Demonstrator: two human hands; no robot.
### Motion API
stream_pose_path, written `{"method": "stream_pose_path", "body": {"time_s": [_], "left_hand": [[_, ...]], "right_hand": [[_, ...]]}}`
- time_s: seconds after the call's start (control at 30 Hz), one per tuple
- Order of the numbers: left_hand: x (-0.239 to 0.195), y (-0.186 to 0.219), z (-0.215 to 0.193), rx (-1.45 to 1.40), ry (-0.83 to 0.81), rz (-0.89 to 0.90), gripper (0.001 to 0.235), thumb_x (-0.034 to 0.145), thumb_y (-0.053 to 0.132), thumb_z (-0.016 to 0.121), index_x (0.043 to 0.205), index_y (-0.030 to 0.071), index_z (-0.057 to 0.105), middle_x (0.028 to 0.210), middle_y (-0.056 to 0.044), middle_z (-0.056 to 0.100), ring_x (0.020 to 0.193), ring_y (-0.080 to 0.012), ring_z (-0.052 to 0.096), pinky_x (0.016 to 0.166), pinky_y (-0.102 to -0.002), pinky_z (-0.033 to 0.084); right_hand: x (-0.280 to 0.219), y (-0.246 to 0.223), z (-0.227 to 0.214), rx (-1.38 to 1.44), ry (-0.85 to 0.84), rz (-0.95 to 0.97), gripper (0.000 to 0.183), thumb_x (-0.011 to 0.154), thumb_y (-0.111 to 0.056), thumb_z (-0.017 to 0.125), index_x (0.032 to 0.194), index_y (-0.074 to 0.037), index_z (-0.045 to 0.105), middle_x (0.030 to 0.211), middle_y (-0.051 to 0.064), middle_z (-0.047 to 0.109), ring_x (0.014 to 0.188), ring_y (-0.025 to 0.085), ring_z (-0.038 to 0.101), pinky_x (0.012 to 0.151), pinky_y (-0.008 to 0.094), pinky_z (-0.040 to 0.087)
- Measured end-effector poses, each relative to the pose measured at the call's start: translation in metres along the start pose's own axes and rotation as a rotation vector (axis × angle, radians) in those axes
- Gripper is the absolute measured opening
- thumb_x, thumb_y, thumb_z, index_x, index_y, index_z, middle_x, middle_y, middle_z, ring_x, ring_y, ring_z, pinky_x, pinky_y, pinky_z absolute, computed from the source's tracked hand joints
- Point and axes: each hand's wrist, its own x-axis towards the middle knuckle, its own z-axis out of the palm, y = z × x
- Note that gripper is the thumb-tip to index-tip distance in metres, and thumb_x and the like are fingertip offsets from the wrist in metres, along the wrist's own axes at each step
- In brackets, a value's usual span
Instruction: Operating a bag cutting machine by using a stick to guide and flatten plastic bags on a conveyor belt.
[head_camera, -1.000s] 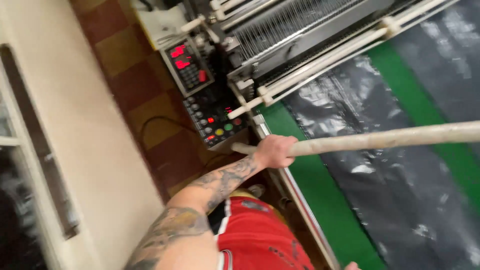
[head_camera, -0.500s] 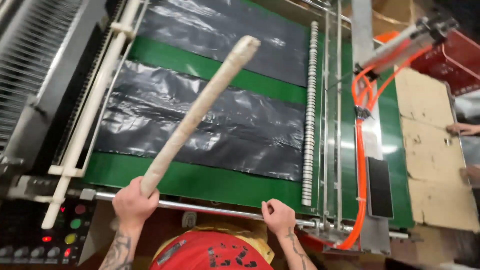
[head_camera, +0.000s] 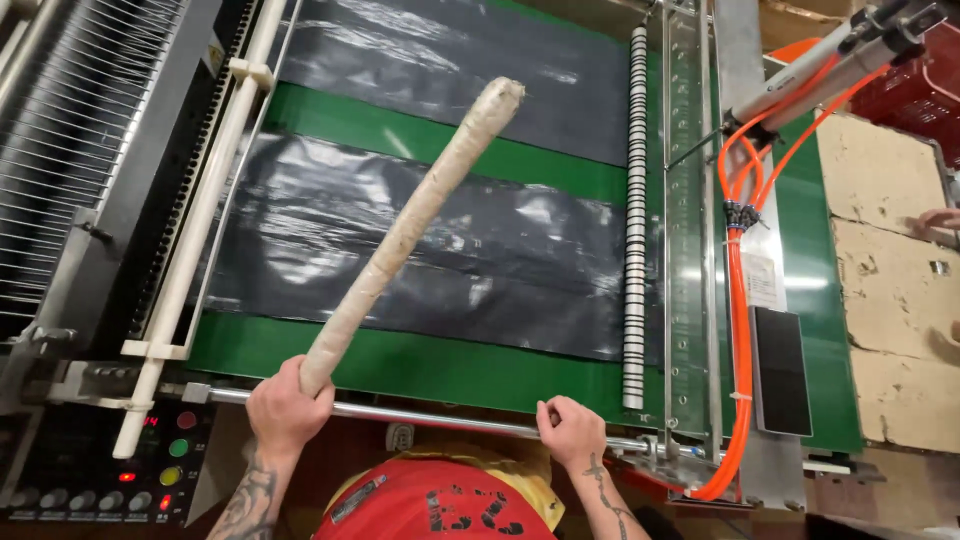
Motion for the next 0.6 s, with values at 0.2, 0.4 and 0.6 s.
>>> {"method": "stream_pose_path", "body": {"time_s": [0.2,0.4,0.6], "left_hand": [[0.009,0.014,-0.013,0.052,-0.111,-0.092,0.032,0.078,0.038,0.069,0.103,0.017,0.07,0.063,-0.003,0.064,0.056,-0.0324,0.061,0.052,-0.047,0.048],[0.018,0.024,-0.031,0.026,-0.282,-0.172,0.035,0.084,0.042,0.063,0.11,0.018,0.065,0.072,-0.008,0.069,0.064,-0.0399,0.065,0.058,-0.052,0.048],[0.011,0.019,-0.029,-0.074,-0.202,-0.17,0.042,0.082,0.048,0.068,0.11,0.018,0.067,0.077,-0.005,0.073,0.07,-0.0368,0.067,0.062,-0.05,0.05]], "right_hand": [[0.001,-0.003,-0.002,0.001,-0.049,0.046,0.034,0.09,-0.041,0.058,0.063,-0.022,0.062,0.055,-0.01,0.058,0.05,0.012,0.057,0.048,0.031,0.047],[0.0,-0.002,-0.002,0.0,-0.032,0.036,0.032,0.089,-0.04,0.059,0.062,-0.022,0.062,0.053,-0.011,0.056,0.049,0.012,0.055,0.045,0.03,0.045],[0.003,-0.015,-0.022,0.001,-0.197,0.189,0.028,0.091,-0.045,0.057,0.073,-0.025,0.066,0.059,-0.012,0.06,0.057,0.013,0.063,0.056,0.032,0.052]]}}
